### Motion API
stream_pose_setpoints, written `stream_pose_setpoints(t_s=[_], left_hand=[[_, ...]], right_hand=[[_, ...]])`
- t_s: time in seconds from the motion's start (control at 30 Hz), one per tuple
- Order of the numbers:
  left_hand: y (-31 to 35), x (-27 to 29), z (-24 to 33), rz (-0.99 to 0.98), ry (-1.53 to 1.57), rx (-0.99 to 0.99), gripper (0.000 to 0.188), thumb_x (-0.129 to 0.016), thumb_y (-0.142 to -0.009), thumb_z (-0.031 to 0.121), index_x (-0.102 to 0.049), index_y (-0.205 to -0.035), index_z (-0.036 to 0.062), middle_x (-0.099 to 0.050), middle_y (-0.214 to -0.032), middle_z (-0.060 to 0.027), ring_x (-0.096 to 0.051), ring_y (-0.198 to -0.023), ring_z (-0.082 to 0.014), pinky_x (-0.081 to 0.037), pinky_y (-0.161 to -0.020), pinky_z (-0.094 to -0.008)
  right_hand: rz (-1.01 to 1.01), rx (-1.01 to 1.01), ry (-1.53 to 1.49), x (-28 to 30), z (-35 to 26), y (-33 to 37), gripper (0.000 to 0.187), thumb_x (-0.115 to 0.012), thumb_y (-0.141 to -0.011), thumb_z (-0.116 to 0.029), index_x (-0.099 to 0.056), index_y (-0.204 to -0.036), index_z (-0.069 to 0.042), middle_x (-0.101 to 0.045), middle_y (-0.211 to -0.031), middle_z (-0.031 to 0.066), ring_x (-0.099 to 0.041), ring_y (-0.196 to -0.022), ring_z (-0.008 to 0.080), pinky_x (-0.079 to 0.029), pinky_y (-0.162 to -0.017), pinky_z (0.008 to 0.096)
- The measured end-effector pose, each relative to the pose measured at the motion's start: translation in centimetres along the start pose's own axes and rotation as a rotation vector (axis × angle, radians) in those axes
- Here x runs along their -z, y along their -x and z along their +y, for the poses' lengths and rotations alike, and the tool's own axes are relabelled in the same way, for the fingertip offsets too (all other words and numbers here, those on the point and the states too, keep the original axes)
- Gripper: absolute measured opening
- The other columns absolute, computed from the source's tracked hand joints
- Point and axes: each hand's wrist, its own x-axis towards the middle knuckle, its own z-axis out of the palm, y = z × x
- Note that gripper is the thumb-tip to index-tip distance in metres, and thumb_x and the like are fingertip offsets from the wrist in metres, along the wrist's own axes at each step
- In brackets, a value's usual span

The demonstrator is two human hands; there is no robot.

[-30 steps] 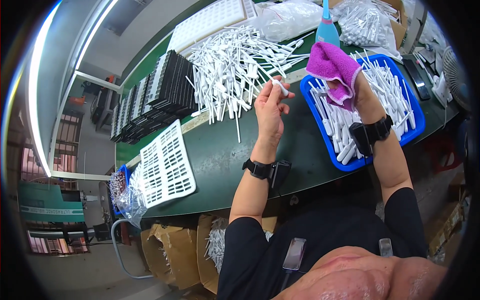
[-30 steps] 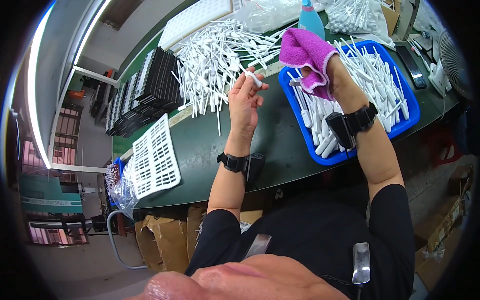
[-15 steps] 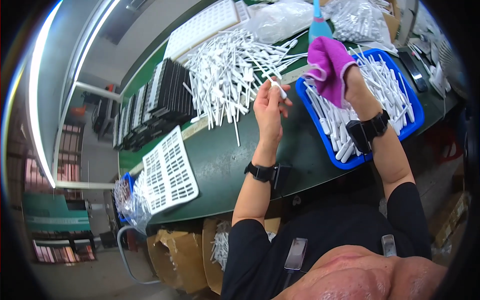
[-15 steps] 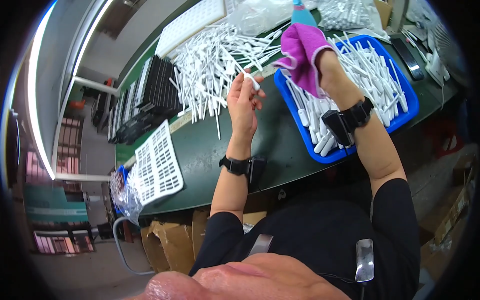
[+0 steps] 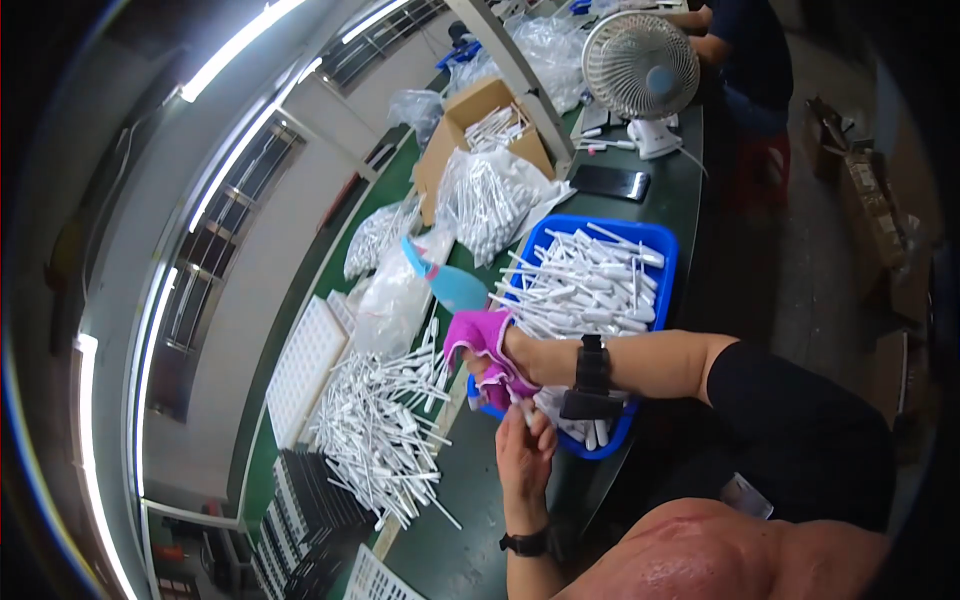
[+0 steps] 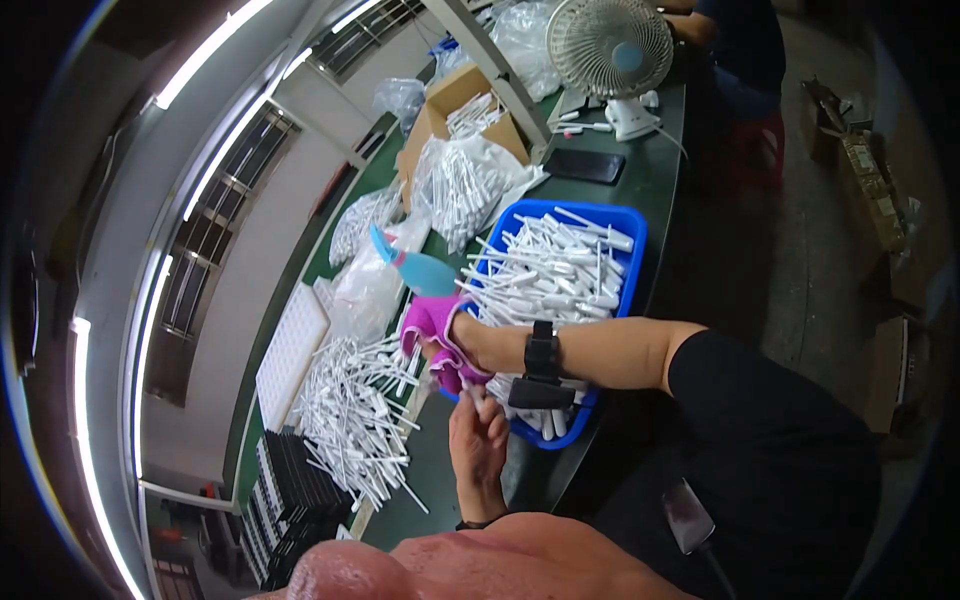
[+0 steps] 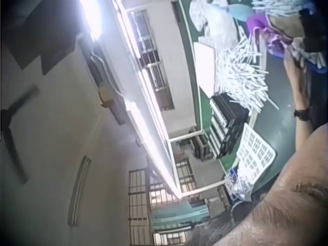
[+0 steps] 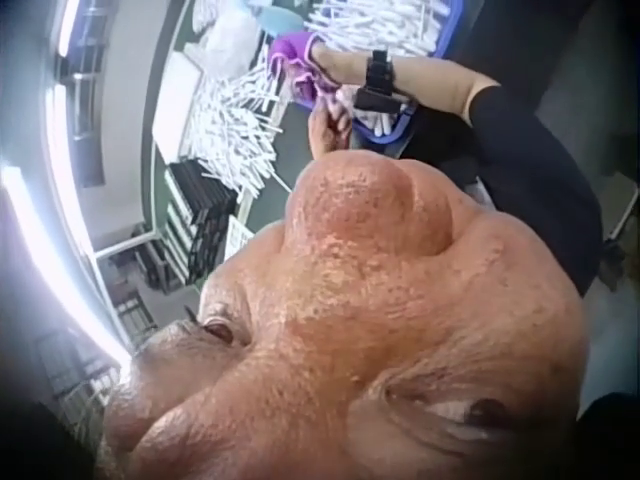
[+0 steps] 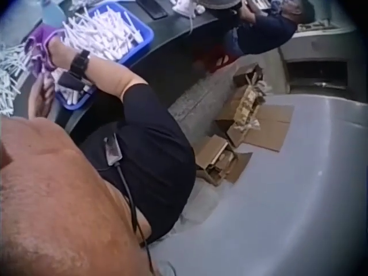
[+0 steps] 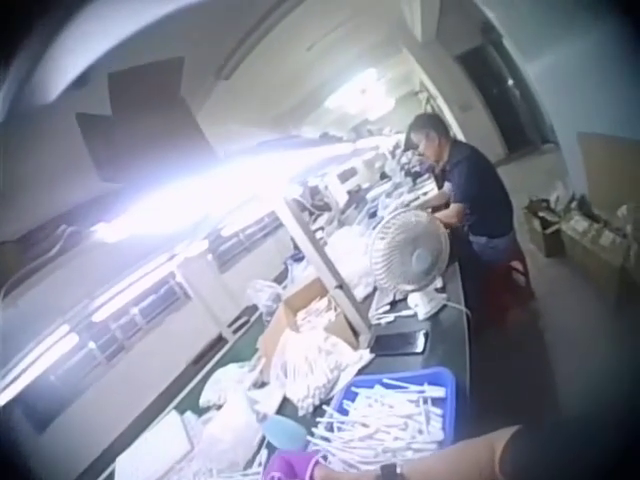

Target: The person picks up white plastic components, wipes them with a purple cloth, and places them into a blue tray, occasionally spraying the components or the cloth with a spray bottle.

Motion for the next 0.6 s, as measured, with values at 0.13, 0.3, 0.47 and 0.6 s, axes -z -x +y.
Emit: stream_pose_setpoints(t_s=[0.13,0.3,0.47,0.6], left_hand=[[0.2,1.0,0.6,-0.229,0.58,0.268,0.024,-0.042,-0.097,0.03,-0.047,-0.093,0.0064,-0.042,-0.066,0.0008,-0.035,-0.048,-0.0067,-0.03,-0.04,-0.0178],[-0.1,-0.1,-0.5,0.218,0.112,-0.162,0.025,-0.043,-0.096,0.031,-0.048,-0.094,0.0073,-0.039,-0.063,0.0029,-0.033,-0.048,-0.0061,-0.027,-0.04,-0.0196],[0.2,6.5,-1.4,0.365,-0.73,-0.604,0.023,-0.047,-0.095,0.024,-0.052,-0.091,0.0024,-0.036,-0.057,0.0044,-0.032,-0.045,-0.0069,-0.024,-0.041,-0.0207],[1.3,1.7,4.9,0.634,-0.435,-0.487,0.021,-0.051,-0.093,0.022,-0.054,-0.089,0.0008,-0.031,-0.053,0.0055,-0.031,-0.046,-0.0046,-0.023,-0.042,-0.0194]], right_hand=[[-0.153,-0.208,-0.388,1.6,0.2,-1.6,0.025,-0.054,-0.084,-0.032,-0.048,-0.069,-0.013,-0.043,-0.055,0.0004,-0.036,-0.042,0.0124,-0.028,-0.039,0.0255],[0.039,0.128,0.242,1.8,2.1,-1.0,0.018,-0.061,-0.079,-0.027,-0.053,-0.072,-0.013,-0.047,-0.057,-0.0003,-0.045,-0.046,0.013,-0.033,-0.04,0.0261],[-0.154,0.119,0.428,2.9,5.1,-1.2,0.011,-0.06,-0.079,-0.021,-0.055,-0.079,-0.011,-0.052,-0.064,0.0043,-0.049,-0.054,0.0184,-0.037,-0.047,0.0304],[-0.298,0.083,0.575,3.6,6.1,-2.3,0.01,-0.058,-0.079,-0.016,-0.057,-0.085,-0.009,-0.056,-0.07,0.008,-0.053,-0.061,0.0228,-0.04,-0.053,0.0338]])
